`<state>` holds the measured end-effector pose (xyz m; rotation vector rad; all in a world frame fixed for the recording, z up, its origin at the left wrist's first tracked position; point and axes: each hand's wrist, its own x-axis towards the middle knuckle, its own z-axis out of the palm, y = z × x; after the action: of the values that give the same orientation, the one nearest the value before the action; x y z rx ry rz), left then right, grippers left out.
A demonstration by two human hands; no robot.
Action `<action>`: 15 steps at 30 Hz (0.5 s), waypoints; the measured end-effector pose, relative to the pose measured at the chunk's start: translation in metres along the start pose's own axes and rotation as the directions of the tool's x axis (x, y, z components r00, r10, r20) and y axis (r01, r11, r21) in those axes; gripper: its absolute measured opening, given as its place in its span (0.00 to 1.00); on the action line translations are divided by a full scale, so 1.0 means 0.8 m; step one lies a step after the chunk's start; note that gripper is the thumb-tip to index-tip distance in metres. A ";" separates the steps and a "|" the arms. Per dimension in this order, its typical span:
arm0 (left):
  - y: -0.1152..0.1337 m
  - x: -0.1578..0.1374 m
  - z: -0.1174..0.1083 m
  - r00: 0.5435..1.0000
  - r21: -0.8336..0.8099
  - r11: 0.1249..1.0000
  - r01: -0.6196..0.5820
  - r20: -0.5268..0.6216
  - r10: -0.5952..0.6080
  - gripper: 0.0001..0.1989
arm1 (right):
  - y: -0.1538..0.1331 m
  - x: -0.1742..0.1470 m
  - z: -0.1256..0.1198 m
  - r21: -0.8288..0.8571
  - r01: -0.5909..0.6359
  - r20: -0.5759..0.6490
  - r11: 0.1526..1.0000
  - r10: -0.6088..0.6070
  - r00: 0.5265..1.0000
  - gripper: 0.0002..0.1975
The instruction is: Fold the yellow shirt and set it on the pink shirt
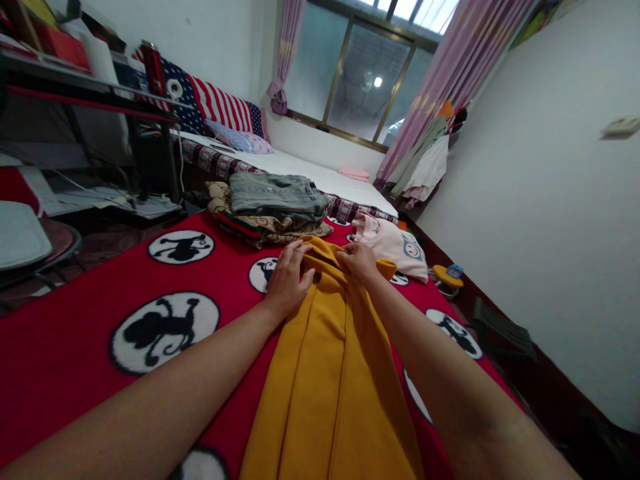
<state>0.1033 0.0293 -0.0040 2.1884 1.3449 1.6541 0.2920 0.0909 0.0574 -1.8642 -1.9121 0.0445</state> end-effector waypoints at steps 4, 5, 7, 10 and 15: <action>0.010 0.000 -0.008 0.999 0.105 0.994 -0.025 -0.019 0.028 0.38 | -0.007 -0.029 -0.004 0.218 0.428 -0.181 0.877 -0.395 0.901 0.09; 0.012 0.001 -0.009 0.999 0.134 0.990 -0.033 -0.004 0.034 0.41 | -0.008 -0.039 -0.005 0.256 0.514 -0.177 0.819 -0.483 0.858 0.09; 0.012 0.001 -0.009 0.997 0.176 0.984 -0.040 0.075 0.027 0.44 | -0.007 -0.058 -0.007 0.308 0.612 -0.120 0.728 -0.609 0.784 0.10; 0.006 -0.001 -0.004 0.973 0.225 0.974 0.004 0.226 -0.056 0.38 | 0.007 -0.076 -0.012 0.313 0.601 -0.148 0.735 -0.587 0.796 0.14; -0.001 -0.003 0.002 0.954 0.252 0.967 0.045 0.275 -0.116 0.21 | 0.065 -0.051 -0.027 0.287 0.126 -0.386 0.950 -0.006 0.922 0.22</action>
<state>0.1041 0.0288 -0.0071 2.3513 1.5947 1.1362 0.3469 0.0499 0.0467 -1.4737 -1.5938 -0.0396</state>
